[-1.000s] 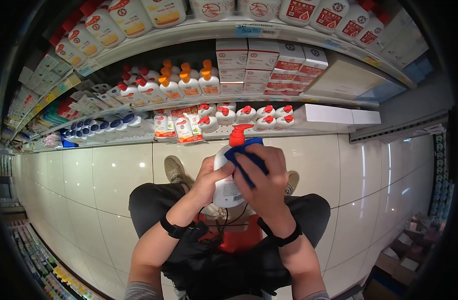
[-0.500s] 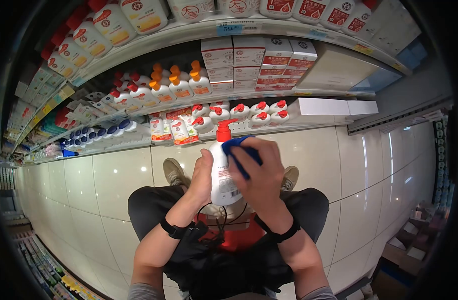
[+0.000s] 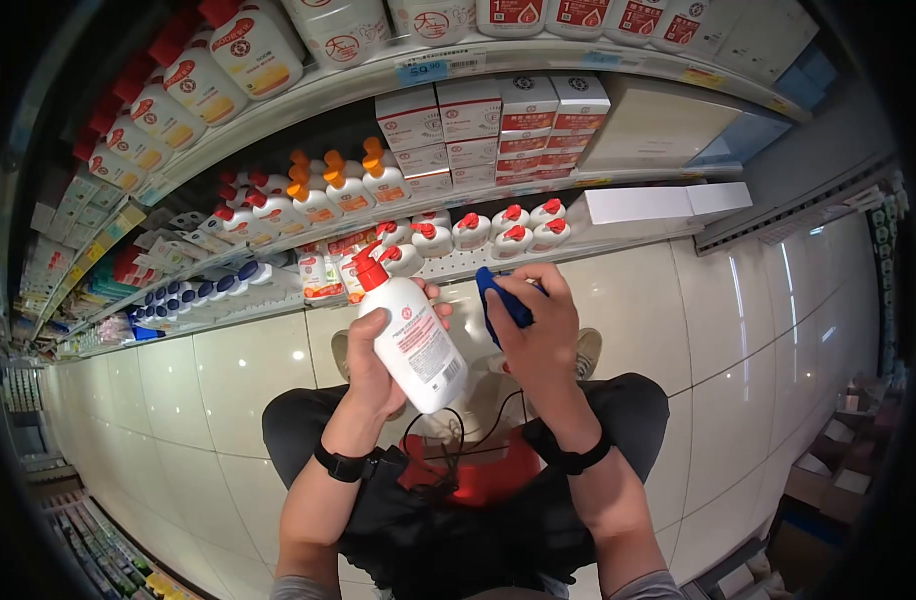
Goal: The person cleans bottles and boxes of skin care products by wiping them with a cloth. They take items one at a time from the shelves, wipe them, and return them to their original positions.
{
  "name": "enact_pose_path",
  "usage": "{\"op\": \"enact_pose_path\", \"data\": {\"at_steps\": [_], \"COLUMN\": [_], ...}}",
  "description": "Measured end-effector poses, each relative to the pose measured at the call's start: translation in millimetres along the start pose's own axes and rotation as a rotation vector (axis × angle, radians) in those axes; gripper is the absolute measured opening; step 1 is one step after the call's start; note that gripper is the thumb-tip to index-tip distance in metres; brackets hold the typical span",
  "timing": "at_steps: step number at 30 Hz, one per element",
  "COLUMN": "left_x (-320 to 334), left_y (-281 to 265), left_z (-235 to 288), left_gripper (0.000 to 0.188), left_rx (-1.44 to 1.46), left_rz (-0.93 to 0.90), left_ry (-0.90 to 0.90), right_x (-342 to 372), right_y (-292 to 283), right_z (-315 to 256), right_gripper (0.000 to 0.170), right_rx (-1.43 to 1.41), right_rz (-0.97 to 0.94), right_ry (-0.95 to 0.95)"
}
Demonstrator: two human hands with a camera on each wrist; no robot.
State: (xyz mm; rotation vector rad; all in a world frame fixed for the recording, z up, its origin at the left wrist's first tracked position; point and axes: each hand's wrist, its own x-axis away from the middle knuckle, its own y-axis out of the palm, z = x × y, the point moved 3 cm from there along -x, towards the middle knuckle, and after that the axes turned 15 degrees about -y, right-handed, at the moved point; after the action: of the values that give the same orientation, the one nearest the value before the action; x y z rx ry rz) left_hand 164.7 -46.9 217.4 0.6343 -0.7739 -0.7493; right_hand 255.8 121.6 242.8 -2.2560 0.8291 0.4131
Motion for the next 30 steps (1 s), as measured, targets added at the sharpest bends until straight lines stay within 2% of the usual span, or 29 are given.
{"op": "enact_pose_path", "data": {"at_steps": [2, 4, 5, 6, 8, 9, 10, 12, 14, 16, 17, 18, 20, 22, 24, 25, 30], "left_x": [-6.6, -11.1, -13.4, -19.1, -32.4, -38.7, -45.5, -56.9, -78.1, -100.3, -114.6, -129.6, -148.8, -162.7, -172.8, -177.3, -199.6], "left_y": [-8.1, -13.6, -14.5, -19.6, -35.2, -35.3, -36.4, -38.4, -57.4, -86.0, -102.3, -114.4, -132.2, -133.9, -133.1, -132.0, -136.9], "left_z": [-5.1, -8.5, -11.6, -17.2, -28.9, -30.4, -33.9, -37.1, -49.6, -64.0, -72.8, -81.7, -95.2, -101.6, -104.8, -105.2, -102.9], "left_gripper": [0.067, 0.066, 0.075, 0.075, 0.072, 0.063, 0.063, 0.055, 0.053, 0.048, 0.047, 0.047, 0.047, 0.05, 0.055, 0.059, 0.064], "left_rx": [-0.012, -0.164, -0.158, -0.165, -0.539, -0.716, -0.725, -1.173, -1.129, -0.842, -0.762, -0.767, -0.875, -0.914, -0.782, -0.805, -0.857], "left_rz": [0.072, 0.187, 0.212, 0.213, 0.363, 0.437, 0.436, 0.624, 0.689, 0.878, 0.898, 0.892, 1.134, 1.193, 1.294, 1.36, 1.415], "left_ry": [-0.026, 0.009, 0.01, 0.008, 0.066, 0.103, 0.102, 0.307, 0.323, 0.311, 0.33, 0.331, 0.548, 0.515, 0.647, 0.618, 0.658], "right_x": [-1.9, -6.9, -9.6, -10.7, -12.1, -13.1, -13.6, -14.3, -15.8, -16.0, -16.3, -16.0, -13.7, -14.5, -13.7, -12.7, -12.3], "right_y": [-4.4, -11.4, -13.7, -15.2, -18.1, -19.8, -21.3, -26.4, -32.5, -38.6, -41.9, -44.5, -48.6, -55.5, -62.6, -65.2, -75.8], "right_z": [5.3, 5.7, 6.1, 6.9, 7.6, 8.2, 8.8, 10.1, 10.0, 11.7, 13.7, 15.0, 16.4, 15.2, 19.1, 21.7, 30.2], "right_gripper": [0.016, 0.016, 0.017, 0.017, 0.017, 0.017, 0.017, 0.018, 0.017, 0.017, 0.016, 0.016, 0.017, 0.018, 0.019, 0.019, 0.019], "right_rx": [-0.023, -0.025, -0.04, -0.044, -0.069, -0.073, -0.075, -0.08, -0.094, -0.124, -0.148, -0.146, -0.155, -0.136, -0.121, -0.137, -0.161], "right_rz": [0.007, 0.0, 0.011, 0.017, 0.047, 0.054, 0.058, 0.069, 0.114, 0.129, 0.137, 0.144, 0.181, 0.177, 0.17, 0.162, 0.157], "right_ry": [0.014, 0.066, 0.054, 0.057, 0.053, 0.054, 0.058, 0.066, 0.053, 0.061, 0.065, 0.066, 0.083, 0.119, 0.156, 0.152, 0.149]}}
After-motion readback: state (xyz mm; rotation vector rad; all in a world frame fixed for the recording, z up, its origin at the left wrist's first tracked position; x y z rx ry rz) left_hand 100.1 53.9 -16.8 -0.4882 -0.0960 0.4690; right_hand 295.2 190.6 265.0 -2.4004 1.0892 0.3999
